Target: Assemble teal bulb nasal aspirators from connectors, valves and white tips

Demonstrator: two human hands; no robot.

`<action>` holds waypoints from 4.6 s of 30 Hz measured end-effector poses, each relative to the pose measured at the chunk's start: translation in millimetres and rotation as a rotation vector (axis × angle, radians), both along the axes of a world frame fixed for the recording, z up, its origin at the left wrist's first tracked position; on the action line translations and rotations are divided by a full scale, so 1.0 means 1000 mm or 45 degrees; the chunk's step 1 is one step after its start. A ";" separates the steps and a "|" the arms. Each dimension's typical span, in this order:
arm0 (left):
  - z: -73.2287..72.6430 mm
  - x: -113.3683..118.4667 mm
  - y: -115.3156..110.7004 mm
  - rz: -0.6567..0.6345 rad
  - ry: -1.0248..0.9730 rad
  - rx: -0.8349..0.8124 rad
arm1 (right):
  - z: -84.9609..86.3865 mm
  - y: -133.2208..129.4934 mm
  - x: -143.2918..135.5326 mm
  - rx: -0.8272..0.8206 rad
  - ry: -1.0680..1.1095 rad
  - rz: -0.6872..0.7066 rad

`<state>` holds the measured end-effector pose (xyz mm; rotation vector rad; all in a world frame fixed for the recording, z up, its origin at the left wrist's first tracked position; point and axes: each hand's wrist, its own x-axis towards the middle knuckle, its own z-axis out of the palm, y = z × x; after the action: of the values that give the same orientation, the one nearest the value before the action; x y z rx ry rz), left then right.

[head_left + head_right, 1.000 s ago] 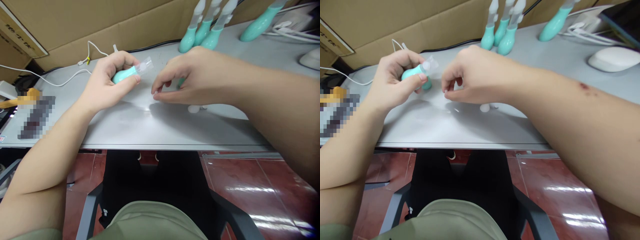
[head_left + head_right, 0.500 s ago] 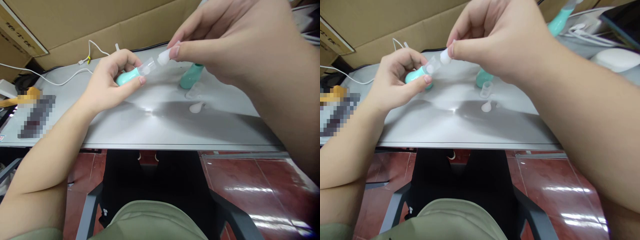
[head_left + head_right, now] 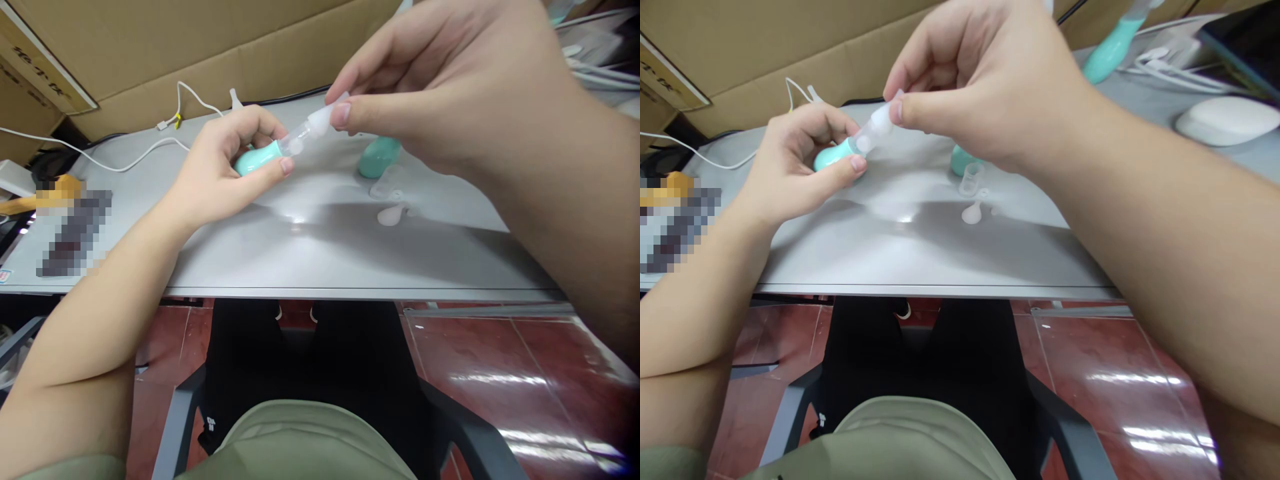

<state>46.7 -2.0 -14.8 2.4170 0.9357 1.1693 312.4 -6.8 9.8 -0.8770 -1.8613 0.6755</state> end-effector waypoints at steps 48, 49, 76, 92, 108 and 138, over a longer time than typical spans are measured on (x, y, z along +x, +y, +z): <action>-0.005 0.002 -0.009 -0.007 0.008 0.177 | -0.009 0.009 0.010 0.171 -0.127 0.141; -0.005 0.003 -0.010 -0.006 0.009 0.165 | -0.009 0.008 0.010 0.166 -0.133 0.130; -0.005 0.007 -0.018 0.017 0.085 0.053 | -0.013 0.019 0.015 0.160 -0.170 0.322; -0.005 0.007 -0.019 -0.001 0.077 0.001 | -0.012 0.022 0.018 0.206 -0.221 0.431; -0.015 0.019 -0.008 -0.068 -0.119 -0.167 | -0.012 0.012 0.007 0.433 -0.240 0.372; -0.004 0.011 -0.018 0.021 0.080 -0.022 | -0.001 0.021 0.009 0.213 -0.474 -0.173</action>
<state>58.2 -19.9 -19.1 2.4500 0.9824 1.0923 321.8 14.2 8.6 -1.0607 -2.1259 0.2783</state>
